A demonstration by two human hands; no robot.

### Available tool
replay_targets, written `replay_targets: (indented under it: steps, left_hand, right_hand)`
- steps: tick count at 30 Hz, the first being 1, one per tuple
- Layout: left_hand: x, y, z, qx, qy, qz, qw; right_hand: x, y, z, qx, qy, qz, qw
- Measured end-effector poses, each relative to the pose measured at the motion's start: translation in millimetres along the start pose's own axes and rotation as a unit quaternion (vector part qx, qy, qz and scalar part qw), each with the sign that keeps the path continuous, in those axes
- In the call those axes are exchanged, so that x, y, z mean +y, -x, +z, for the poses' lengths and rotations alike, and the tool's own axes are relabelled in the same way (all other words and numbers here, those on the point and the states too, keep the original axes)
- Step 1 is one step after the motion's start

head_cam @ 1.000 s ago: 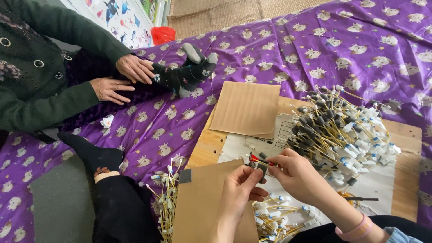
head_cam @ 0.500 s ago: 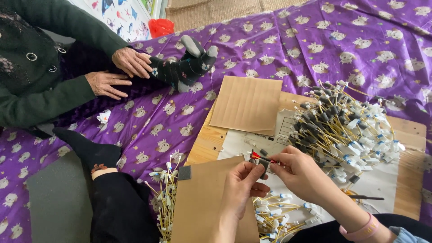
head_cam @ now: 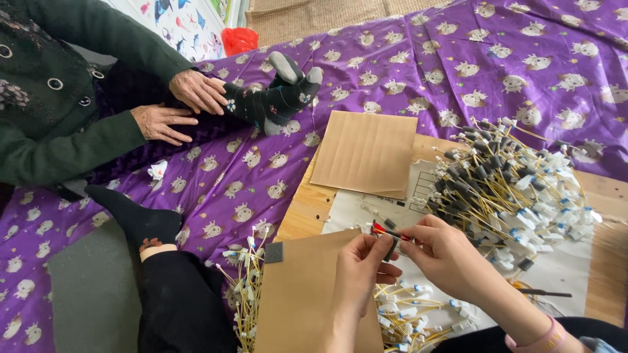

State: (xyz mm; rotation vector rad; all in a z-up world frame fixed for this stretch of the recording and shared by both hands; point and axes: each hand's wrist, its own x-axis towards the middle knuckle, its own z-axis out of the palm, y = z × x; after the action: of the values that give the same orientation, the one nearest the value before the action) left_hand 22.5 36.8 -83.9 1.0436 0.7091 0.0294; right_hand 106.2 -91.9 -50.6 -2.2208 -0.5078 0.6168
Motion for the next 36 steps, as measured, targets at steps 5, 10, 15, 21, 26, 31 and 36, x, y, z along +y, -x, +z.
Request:
replay_targets:
  steps: [5, 10, 15, 21, 26, 31, 36]
  left_hand:
    - [8.4, 2.5, 8.7, 0.051, -0.085, 0.035, 0.994]
    - [-0.6, -2.3, 11.0, 0.11, -0.212, 0.098, 0.966]
    - [0.8, -5.3, 2.3, 0.096, -0.451, 0.138, 0.877]
    - [21.8, 14.8, -10.4, 0.042, -0.204, 0.009, 0.978]
    - [31.1, 34.7, -20.7, -0.157, -0.097, -0.059, 0.981]
    - [37.7, 37.5, -19.6, -0.2, -0.019, -0.025, 0.979]
    - [42.1, 36.7, -23.5, -0.19, 0.086, -0.049, 0.977]
  right_hand:
    - [1.0, -0.7, 1.2, 0.001, 0.007, -0.005, 1.0]
    - [3.8, -0.3, 2.5, 0.026, 0.02, -0.05, 0.998]
    - [5.4, 1.8, 3.5, 0.045, 0.0, -0.076, 0.996]
    - [0.0, 4.4, 4.9, 0.162, 0.022, -0.236, 0.958]
    - [-9.9, 14.3, -2.6, 0.176, -0.037, -0.244, 0.953]
    - [-21.9, 29.2, -11.4, 0.123, -0.105, -0.236, 0.958]
    - [-22.7, 34.7, -12.8, 0.072, -0.136, -0.206, 0.966]
